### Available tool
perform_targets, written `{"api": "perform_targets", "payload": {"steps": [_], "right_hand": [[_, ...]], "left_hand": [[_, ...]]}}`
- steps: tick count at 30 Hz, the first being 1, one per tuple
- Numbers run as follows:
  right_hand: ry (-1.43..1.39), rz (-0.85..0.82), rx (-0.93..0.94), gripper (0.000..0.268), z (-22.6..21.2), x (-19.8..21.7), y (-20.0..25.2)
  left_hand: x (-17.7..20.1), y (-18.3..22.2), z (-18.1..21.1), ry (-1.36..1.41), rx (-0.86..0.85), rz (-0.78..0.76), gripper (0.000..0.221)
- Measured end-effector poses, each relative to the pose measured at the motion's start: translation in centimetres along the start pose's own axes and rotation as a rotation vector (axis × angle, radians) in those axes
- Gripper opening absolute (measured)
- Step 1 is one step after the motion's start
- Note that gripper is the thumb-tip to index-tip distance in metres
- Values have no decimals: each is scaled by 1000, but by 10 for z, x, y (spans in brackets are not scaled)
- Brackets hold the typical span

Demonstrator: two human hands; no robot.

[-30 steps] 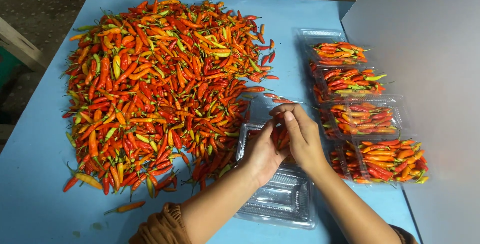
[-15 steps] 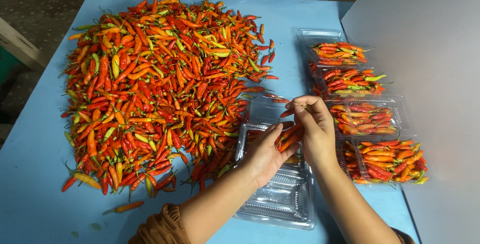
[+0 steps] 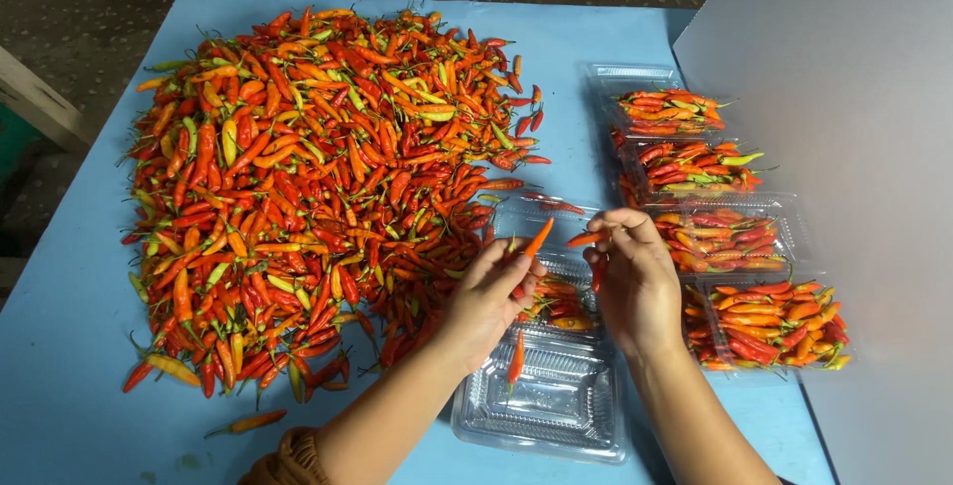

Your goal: The person picks up several peppers from a large pile and places them into a clear plastic container.

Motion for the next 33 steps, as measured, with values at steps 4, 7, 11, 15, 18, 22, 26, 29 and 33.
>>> {"api": "perform_targets", "payload": {"steps": [4, 7, 11, 15, 18, 22, 26, 29, 33], "right_hand": [[38, -21, -11, 24, 6, 4, 8], [114, -93, -5, 47, 6, 4, 15], [322, -199, 68, 62, 8, 9, 19], [543, -206, 107, 58, 12, 17, 20], [771, -247, 240, 51, -1, 7, 17], [903, -223, 298, 45, -12, -4, 16], [1038, -248, 290, 37, -7, -3, 16], [1099, -271, 337, 34, -12, -7, 20], [1165, -257, 433, 32, -20, -7, 19]], "left_hand": [[9, -4, 4, -60, -93, -8, 15], [14, -1, 0, -230, -204, -11, 25], [-1, 21, 19, -605, -433, 58, 34], [-14, 34, 34, -871, -587, 141, 37], [-13, 30, 34, -916, -647, 134, 34], [-13, 30, 33, -930, -640, 139, 35], [-17, 32, 40, -965, -646, 146, 35], [-15, 33, 35, -1002, -679, 152, 35], [-17, 33, 29, -1133, -771, 195, 33]]}}
Point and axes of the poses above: each hand's wrist, its own y-axis away from the middle knuckle, its own x-axis out of the back of the hand, z = x × y, the point moved 6 cm from there along -y, towards the middle knuckle, and after that the axes turned 9 degrees about x, right-handed, at the moved point
